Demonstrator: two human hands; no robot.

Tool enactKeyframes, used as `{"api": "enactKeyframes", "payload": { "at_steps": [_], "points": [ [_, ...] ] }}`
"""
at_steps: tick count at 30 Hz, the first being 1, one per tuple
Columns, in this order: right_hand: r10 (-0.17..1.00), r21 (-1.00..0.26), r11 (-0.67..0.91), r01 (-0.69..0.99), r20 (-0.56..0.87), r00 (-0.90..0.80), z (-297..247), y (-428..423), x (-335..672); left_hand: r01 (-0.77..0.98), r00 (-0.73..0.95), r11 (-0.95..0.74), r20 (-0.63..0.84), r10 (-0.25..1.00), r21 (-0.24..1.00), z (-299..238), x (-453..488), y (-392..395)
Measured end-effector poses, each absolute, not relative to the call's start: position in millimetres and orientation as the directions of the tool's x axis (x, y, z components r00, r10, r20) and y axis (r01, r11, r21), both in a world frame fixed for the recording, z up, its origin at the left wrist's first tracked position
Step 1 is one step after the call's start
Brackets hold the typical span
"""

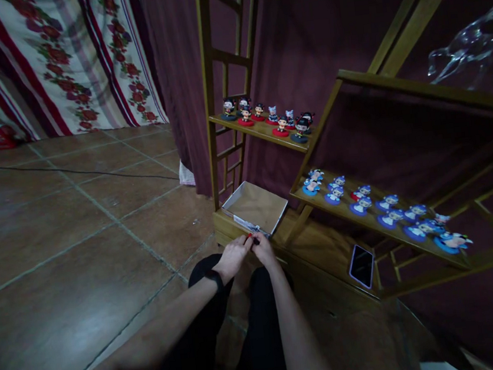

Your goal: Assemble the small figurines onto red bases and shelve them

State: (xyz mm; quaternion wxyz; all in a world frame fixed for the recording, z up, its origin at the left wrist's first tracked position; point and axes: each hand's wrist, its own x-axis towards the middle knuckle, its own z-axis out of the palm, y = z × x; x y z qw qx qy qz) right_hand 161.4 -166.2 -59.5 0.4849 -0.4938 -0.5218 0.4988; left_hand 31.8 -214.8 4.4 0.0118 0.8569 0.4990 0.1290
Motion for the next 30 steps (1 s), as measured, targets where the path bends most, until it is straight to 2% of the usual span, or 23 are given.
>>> {"api": "enactKeyframes", "payload": {
  "at_steps": [6,10,30],
  "points": [
    [0.997,-0.999,0.037,0.040,0.034,-0.066,-58.3,-165.2,161.9,0.852,0.503,-0.524,0.291,0.814,-0.009,-2.5,33.0,-215.3],
    [0.996,-0.998,0.047,0.050,0.043,-0.084,-57.8,-165.9,162.9,0.857,0.500,-0.511,0.335,0.798,-0.063,-4.9,34.2,-215.5],
    [0.988,-0.999,0.052,0.007,0.050,-0.146,-58.6,-168.5,163.5,0.838,0.537,-0.532,0.347,0.769,-0.120,-7.0,33.8,-217.1]
  ]
}}
